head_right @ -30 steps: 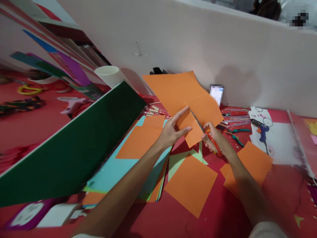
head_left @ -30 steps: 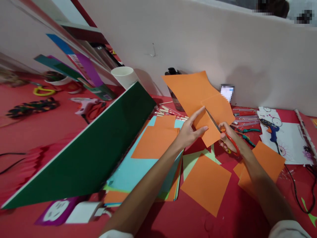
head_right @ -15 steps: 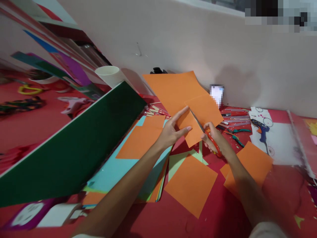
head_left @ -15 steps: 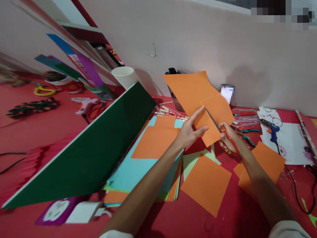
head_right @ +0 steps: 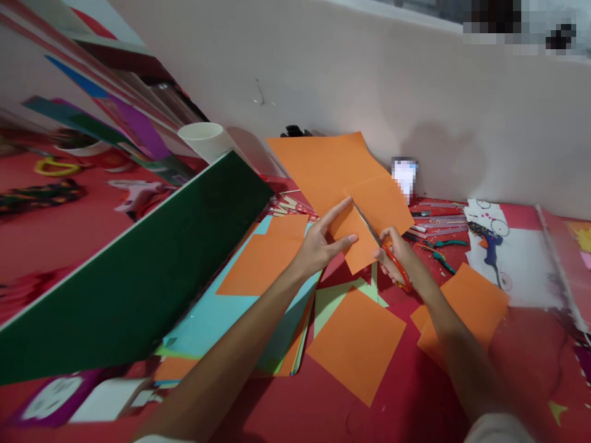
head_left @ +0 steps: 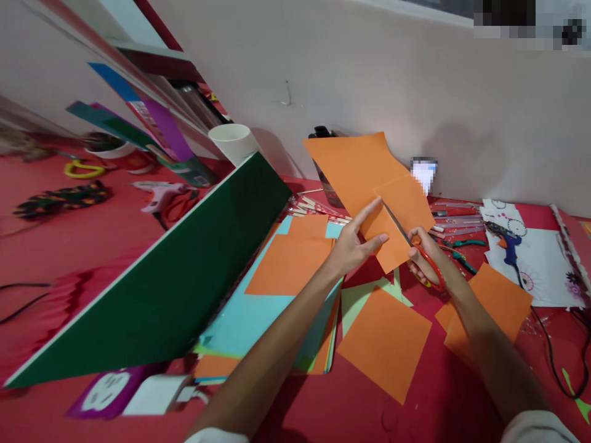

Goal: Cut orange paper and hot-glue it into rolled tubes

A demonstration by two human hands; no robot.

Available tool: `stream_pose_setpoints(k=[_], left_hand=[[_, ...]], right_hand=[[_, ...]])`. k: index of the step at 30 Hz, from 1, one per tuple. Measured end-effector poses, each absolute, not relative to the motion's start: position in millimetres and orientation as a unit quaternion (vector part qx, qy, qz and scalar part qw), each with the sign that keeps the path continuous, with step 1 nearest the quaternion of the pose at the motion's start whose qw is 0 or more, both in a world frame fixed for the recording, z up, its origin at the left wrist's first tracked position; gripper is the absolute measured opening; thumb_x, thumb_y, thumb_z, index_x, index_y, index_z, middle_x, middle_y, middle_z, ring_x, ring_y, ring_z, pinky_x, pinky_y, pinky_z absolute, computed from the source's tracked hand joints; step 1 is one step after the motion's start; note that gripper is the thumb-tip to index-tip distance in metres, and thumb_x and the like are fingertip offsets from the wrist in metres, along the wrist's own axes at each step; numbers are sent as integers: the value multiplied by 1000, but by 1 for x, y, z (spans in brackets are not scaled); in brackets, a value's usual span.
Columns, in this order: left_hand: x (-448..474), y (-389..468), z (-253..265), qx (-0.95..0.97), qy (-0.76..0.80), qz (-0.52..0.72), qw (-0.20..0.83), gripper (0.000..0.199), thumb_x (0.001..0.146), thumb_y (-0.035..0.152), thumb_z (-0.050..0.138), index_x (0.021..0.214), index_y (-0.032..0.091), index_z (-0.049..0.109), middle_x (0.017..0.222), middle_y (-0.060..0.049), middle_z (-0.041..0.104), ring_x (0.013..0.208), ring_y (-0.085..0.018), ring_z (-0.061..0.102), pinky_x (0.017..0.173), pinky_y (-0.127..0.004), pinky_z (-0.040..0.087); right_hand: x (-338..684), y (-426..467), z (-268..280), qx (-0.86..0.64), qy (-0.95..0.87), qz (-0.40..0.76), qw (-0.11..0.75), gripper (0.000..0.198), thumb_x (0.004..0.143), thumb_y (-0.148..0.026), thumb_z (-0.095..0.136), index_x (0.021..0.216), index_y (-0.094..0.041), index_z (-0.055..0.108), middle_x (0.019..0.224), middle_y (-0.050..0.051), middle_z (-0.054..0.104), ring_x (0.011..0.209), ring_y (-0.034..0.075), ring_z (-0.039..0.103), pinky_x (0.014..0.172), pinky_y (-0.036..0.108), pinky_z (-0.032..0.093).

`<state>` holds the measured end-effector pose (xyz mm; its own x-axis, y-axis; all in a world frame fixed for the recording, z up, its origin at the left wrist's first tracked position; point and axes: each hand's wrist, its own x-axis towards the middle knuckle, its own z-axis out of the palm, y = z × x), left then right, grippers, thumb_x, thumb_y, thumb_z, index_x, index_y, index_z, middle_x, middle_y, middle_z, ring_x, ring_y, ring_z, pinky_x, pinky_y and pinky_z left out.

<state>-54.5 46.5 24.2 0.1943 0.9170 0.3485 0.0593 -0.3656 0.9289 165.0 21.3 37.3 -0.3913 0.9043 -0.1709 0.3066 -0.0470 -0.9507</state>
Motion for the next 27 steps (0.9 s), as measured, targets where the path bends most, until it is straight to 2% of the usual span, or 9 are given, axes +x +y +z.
stream_pose_setpoints(k=[4, 8, 14, 20, 27], left_hand=[[-54, 47, 24, 645, 369, 517, 425, 83, 85, 62, 74, 155, 25, 49, 166, -11, 42, 155, -32, 38, 128, -46, 33], [-54, 46, 26, 647, 373, 512, 426, 85, 85, 66, 72, 156, 25, 48, 166, -11, 42, 155, -32, 38, 128, -47, 33], [-53, 43, 30, 658, 384, 484, 430, 89, 84, 69, 71, 158, 26, 46, 167, -11, 41, 155, -33, 37, 129, -48, 31], [-48, 41, 26, 658, 374, 475, 449, 89, 85, 65, 73, 159, 28, 43, 169, -9, 37, 158, -34, 31, 129, -50, 30], [-47, 41, 26, 658, 370, 479, 448, 88, 83, 61, 76, 159, 29, 43, 168, -8, 39, 158, -33, 31, 130, -50, 30]], right_hand=[[165, 22, 36, -479, -630, 547, 272, 51, 87, -68, 62, 107, -29, 36, 53, -13, 47, 35, 10, 38, 33, 19, 35], [166, 22, 35, -480, -627, 548, 275, 57, 85, -76, 59, 108, -29, 35, 54, -13, 49, 36, 10, 39, 34, 19, 36], [166, 19, 42, -480, -632, 548, 264, 65, 85, -86, 48, 110, -27, 39, 57, -9, 51, 42, 12, 47, 39, 22, 40], [165, 17, 49, -488, -625, 550, 261, 66, 84, -87, 47, 109, -27, 37, 62, -9, 45, 46, 13, 49, 43, 24, 42], [167, 19, 48, -495, -629, 541, 258, 60, 85, -81, 55, 109, -29, 36, 67, -9, 44, 46, 12, 50, 43, 24, 43]])
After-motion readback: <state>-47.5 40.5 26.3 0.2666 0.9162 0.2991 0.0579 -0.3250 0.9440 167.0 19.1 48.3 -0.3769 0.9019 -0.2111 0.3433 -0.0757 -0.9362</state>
